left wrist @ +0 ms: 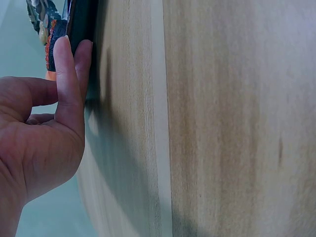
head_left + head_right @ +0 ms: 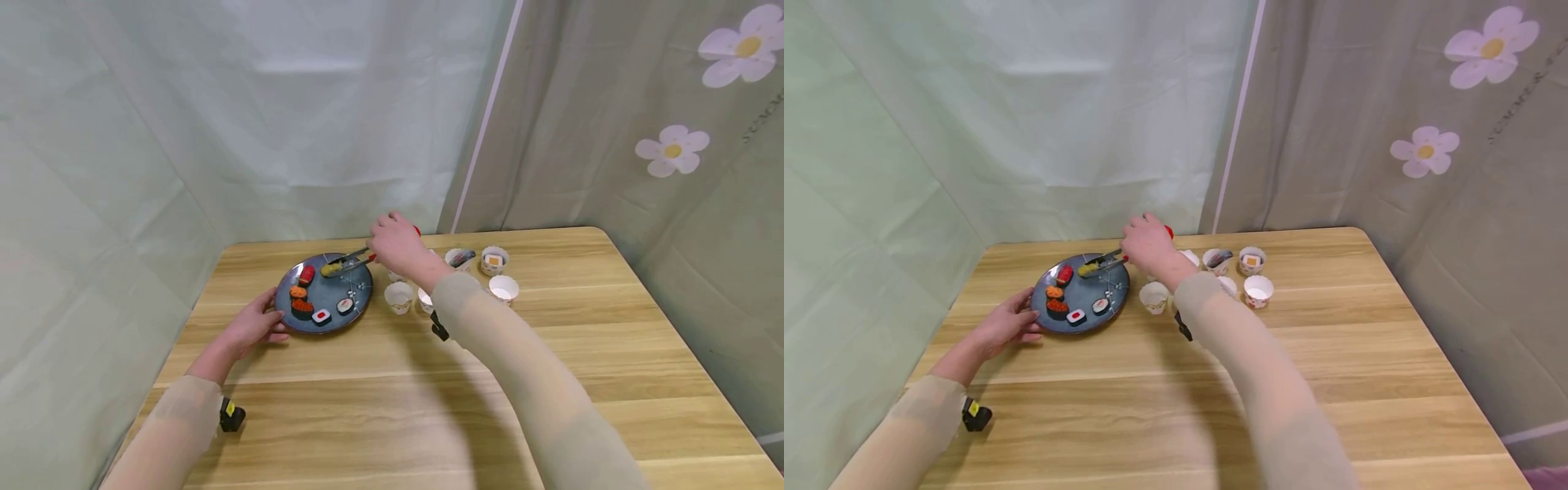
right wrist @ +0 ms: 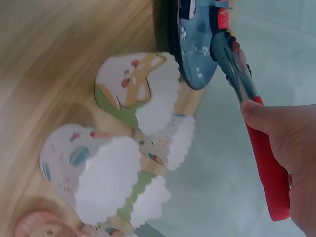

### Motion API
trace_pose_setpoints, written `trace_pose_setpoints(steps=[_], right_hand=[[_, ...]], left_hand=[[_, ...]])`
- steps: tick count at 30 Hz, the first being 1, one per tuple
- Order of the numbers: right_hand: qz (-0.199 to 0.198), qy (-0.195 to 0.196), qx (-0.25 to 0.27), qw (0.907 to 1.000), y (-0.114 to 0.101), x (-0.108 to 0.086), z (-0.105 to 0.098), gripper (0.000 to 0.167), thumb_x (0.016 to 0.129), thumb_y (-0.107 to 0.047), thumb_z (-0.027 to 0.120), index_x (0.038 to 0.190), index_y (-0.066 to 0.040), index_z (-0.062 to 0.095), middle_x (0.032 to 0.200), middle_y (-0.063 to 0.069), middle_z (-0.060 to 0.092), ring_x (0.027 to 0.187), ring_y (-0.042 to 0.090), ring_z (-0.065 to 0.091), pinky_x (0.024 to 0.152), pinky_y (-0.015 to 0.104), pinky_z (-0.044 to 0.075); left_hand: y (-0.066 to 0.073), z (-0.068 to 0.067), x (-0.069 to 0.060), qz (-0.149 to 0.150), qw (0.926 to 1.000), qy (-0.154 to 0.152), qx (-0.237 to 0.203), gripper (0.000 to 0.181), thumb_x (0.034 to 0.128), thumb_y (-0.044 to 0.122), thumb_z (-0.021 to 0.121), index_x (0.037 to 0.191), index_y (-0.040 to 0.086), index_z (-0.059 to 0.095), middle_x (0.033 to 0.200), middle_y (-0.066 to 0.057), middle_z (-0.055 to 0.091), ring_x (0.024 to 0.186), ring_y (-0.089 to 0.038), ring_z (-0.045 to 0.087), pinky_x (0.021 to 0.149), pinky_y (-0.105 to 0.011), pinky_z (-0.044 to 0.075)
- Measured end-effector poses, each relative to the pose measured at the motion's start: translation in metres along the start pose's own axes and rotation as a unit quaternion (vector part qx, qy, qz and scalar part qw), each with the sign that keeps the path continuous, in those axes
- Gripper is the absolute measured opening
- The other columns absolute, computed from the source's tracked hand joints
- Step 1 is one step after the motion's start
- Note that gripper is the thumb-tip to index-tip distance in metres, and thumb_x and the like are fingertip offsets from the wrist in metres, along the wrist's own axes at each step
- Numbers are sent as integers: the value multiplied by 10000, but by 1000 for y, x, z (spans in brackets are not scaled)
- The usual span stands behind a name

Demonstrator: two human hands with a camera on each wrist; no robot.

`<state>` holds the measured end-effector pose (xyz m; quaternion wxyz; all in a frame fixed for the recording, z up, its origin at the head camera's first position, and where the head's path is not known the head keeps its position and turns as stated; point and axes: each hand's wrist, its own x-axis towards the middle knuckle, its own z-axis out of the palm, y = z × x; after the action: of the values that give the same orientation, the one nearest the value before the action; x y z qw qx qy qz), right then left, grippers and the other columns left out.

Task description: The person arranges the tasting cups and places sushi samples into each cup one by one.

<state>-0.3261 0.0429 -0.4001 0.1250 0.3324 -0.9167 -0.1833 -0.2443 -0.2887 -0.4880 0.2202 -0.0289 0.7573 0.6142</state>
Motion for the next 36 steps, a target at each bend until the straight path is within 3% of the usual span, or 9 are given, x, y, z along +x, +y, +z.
trace_pose_setpoints(steps=[9, 15, 21, 27, 36], right_hand=[[42, 109, -166, 9998, 23, -15, -13, 282, 950, -439, 723, 1169, -266, 761, 1171, -30, 655, 1181, 245, 525, 1154, 456, 315], [14, 363, -140, 9992, 38, -27, -17, 149, 997, -235, 682, 1116, -248, 770, 1074, -22, 653, 1099, 250, 548, 1138, 475, 332], [-64, 545, -136, 9984, 48, -35, -17, 252, 1009, -74, 604, 1082, -247, 772, 998, -21, 639, 1025, 241, 545, 1127, 485, 330], [-58, 632, -221, 9977, 58, -45, -17, 261, 1003, -58, 601, 1065, -243, 774, 991, -14, 636, 1032, 254, 550, 1131, 479, 341], [48, 447, -252, 9987, 78, -61, -20, 241, 988, -67, 643, 1130, -218, 766, 1022, 2, 637, 1062, 268, 544, 1148, 493, 324]], left_hand=[[0, 1, 2, 20, 10000, -5, -21, 693, 1103, 47, 356, 1634, 84, -88, 1646, -242, 87, 897, -159, 630, 823, -370, 622], [0, -1, 3, 3, 10000, 29, 22, 697, 1105, 57, 361, 1634, 89, -91, 1641, -245, 88, 891, -167, 621, 818, -372, 623], [-2, -2, 3, -1, 10000, 25, 29, 702, 1107, 64, 365, 1633, 95, -99, 1643, -246, 78, 894, -178, 623, 814, -370, 623], [-2, -2, 2, -17, 10000, 4, -4, 703, 1105, 59, 364, 1633, 94, -99, 1651, -238, 67, 894, -168, 620, 820, -371, 622], [-2, -2, 4, 2, 10000, 18, -15, 701, 1102, 53, 364, 1634, 88, -92, 1636, -249, 85, 885, -162, 613, 818, -373, 623]])
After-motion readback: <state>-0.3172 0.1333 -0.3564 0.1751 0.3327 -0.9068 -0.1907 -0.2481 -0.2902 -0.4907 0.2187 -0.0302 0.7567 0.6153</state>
